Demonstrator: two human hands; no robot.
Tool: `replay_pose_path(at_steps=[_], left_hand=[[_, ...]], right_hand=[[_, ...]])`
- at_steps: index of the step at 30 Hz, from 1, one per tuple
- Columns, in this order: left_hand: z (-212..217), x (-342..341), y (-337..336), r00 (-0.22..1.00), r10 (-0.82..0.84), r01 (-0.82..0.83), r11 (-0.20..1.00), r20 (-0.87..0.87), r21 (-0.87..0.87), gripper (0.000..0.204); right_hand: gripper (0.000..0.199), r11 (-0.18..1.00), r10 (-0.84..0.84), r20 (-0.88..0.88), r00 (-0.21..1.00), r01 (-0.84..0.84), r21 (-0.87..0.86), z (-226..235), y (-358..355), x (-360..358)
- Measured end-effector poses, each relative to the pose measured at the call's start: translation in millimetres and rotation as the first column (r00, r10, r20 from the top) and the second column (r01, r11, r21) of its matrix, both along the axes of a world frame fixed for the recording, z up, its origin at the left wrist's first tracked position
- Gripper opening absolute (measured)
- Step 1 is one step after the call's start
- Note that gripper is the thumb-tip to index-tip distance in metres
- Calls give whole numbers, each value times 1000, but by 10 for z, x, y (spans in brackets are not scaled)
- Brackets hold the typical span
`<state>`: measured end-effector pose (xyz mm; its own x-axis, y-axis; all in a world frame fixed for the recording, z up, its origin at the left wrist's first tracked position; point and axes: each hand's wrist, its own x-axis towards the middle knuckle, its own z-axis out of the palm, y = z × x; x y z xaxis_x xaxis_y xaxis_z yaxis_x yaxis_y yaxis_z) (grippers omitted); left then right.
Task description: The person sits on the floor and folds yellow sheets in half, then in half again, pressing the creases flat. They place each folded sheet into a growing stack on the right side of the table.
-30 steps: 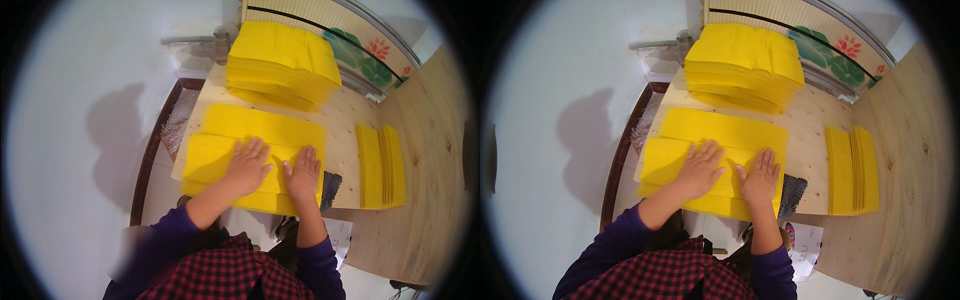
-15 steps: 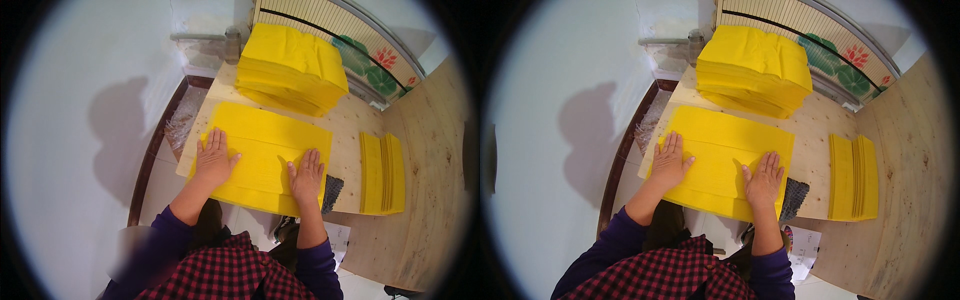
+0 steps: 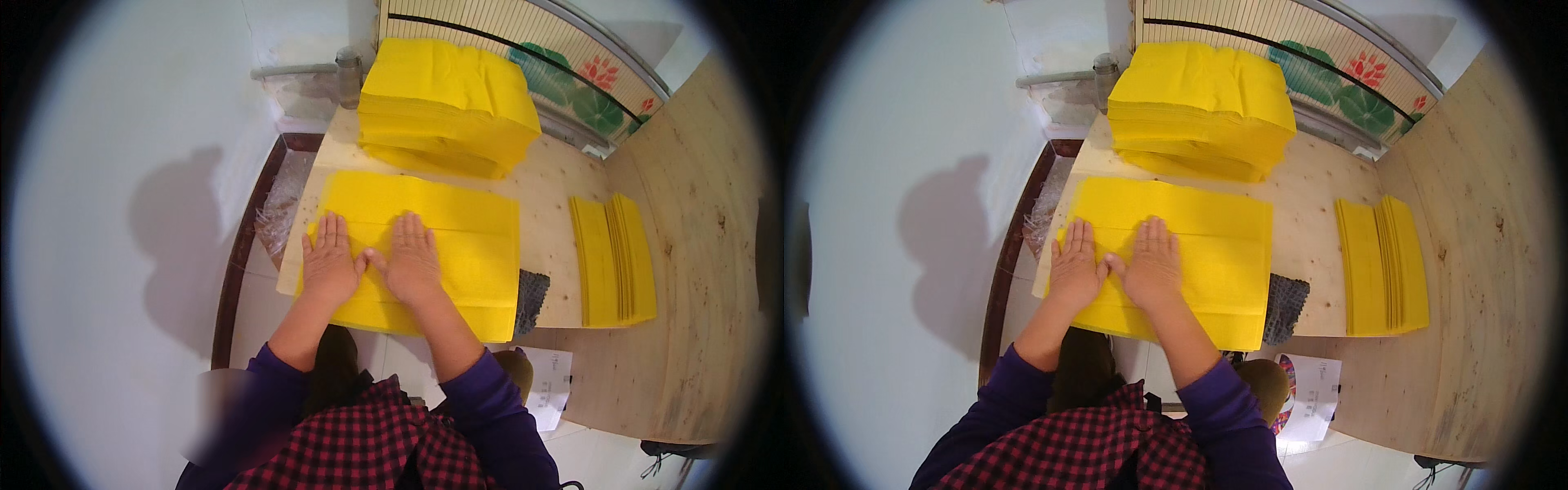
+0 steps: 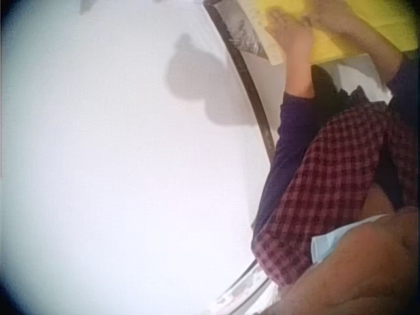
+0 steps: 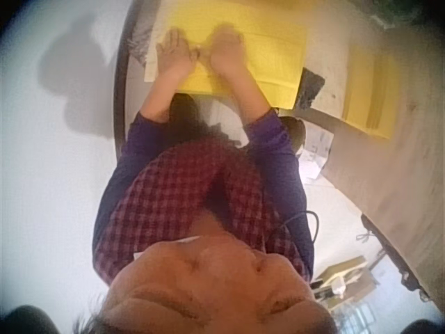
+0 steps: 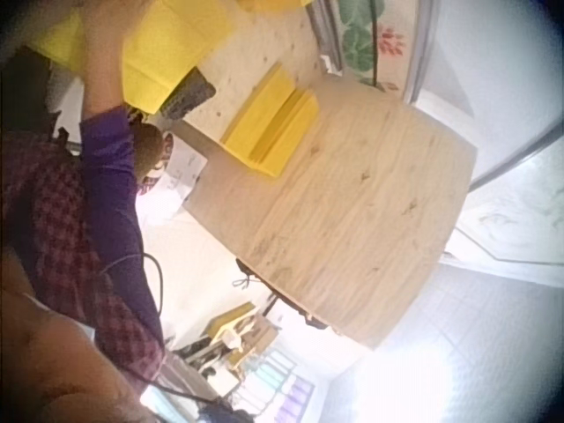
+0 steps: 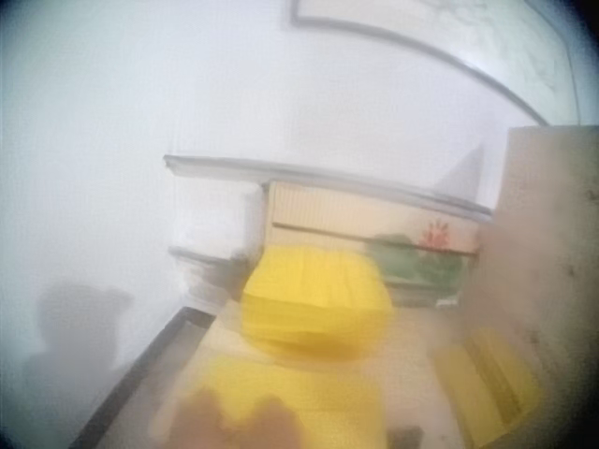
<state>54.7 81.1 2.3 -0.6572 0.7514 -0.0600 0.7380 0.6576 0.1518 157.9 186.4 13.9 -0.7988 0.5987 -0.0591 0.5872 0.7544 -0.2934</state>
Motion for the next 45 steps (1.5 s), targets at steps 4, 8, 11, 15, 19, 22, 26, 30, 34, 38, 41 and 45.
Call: replay_pose_path(at_steps=[4,8,11,15,19,22,26,30,34,38,41,45], left_hand=[[-39,-6,-4,999,7,-10,997,38,78,80],[-57,-10,8,1000,-4,2,994,20,108,80],[-22,-20,-7,998,-18,11,991,54,131,81],[108,75,67,998,-57,58,992,-9,114,77],[177,525,433,952,-305,306,940,-30,154,73],[144,688,622,912,-388,364,915,134,174,73],[50,480,430,967,-253,247,961,41,124,74],[15,195,176,992,-120,117,989,28,92,77],[-16,180,167,996,-85,84,991,7,103,79],[-32,191,191,997,-80,80,994,-9,74,80],[-24,174,176,997,-70,70,996,-12,61,80],[-11,187,169,997,-77,77,994,-11,77,79]], right_hand=[[85,989,-97,45,994,92,115,-86,326,567],[85,965,-208,14,978,203,165,-122,556,963],[86,957,-242,7,970,237,166,-143,595,1012],[86,948,-268,58,962,253,194,-148,599,1001],[86,952,-258,56,964,244,185,-130,591,1000],[85,952,-258,56,964,244,186,-121,586,988],[85,953,-249,38,968,237,190,-147,575,1002],[85,954,-236,-4,972,232,191,-140,576,1002],[86,972,-193,-26,981,194,132,-56,406,811],[85,998,-17,-65,998,21,56,-53,1,385],[85,998,-25,-52,998,28,56,-75,12,344],[86,974,-156,10,988,152,166,-115,404,851]])
